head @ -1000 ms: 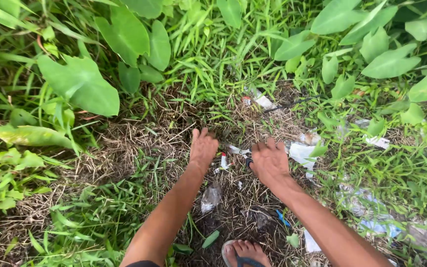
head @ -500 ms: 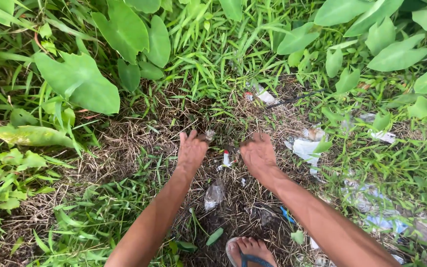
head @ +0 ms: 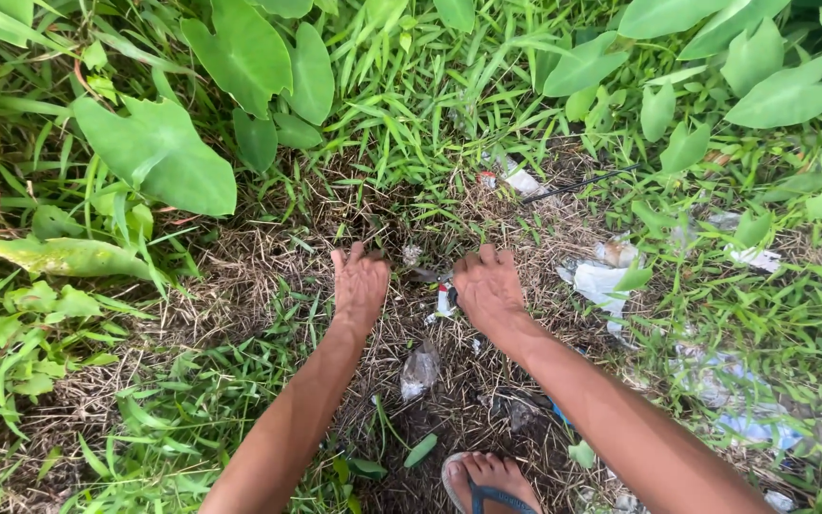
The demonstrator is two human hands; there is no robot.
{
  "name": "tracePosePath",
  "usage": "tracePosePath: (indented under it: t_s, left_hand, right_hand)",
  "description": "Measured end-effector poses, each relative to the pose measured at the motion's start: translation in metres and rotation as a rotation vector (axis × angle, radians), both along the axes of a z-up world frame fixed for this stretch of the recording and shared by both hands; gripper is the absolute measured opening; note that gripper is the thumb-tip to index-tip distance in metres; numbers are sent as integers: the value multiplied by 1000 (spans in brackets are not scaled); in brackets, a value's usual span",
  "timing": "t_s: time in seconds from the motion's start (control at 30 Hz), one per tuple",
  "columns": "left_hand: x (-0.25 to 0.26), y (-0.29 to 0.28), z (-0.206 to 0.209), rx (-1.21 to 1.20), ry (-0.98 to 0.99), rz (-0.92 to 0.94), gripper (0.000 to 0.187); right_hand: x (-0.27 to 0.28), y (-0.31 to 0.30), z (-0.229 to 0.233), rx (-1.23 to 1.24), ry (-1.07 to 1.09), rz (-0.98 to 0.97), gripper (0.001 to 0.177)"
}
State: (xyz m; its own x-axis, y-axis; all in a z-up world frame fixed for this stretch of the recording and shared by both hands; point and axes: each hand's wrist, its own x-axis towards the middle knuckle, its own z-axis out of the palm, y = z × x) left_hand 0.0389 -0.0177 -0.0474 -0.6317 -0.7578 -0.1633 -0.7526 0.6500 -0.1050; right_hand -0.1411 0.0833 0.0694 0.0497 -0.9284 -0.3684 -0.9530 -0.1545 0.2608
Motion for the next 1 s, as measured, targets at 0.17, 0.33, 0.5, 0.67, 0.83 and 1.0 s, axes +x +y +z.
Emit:
tracePosePath:
  t_s: [0.17,0.33,0.5,0.67,0.83,1.0]
  left_hand:
    - [7,0,6,50,100,42,18]
    - [20,-9,-40,-21,77,-6,20]
    - [53,-23,51,185,-141,272,27]
    - [77,-27,47,396,-249,417,39]
    - [49,-13,78,264,-165,391,38]
    - [4,1,79,220,3,252,51]
  right_hand:
    - [-12,3,-85,-61,-227,-80,16]
    - [-4,2,-61,37,-760,-418,18]
    - [1,-7,39,217,-218,-326,25]
    - [-41,-5,15,33,-369,-417,50]
    - [-50,0,17,-37,-413,-492,54]
    - [-27,6,38,6,-276,-330,37]
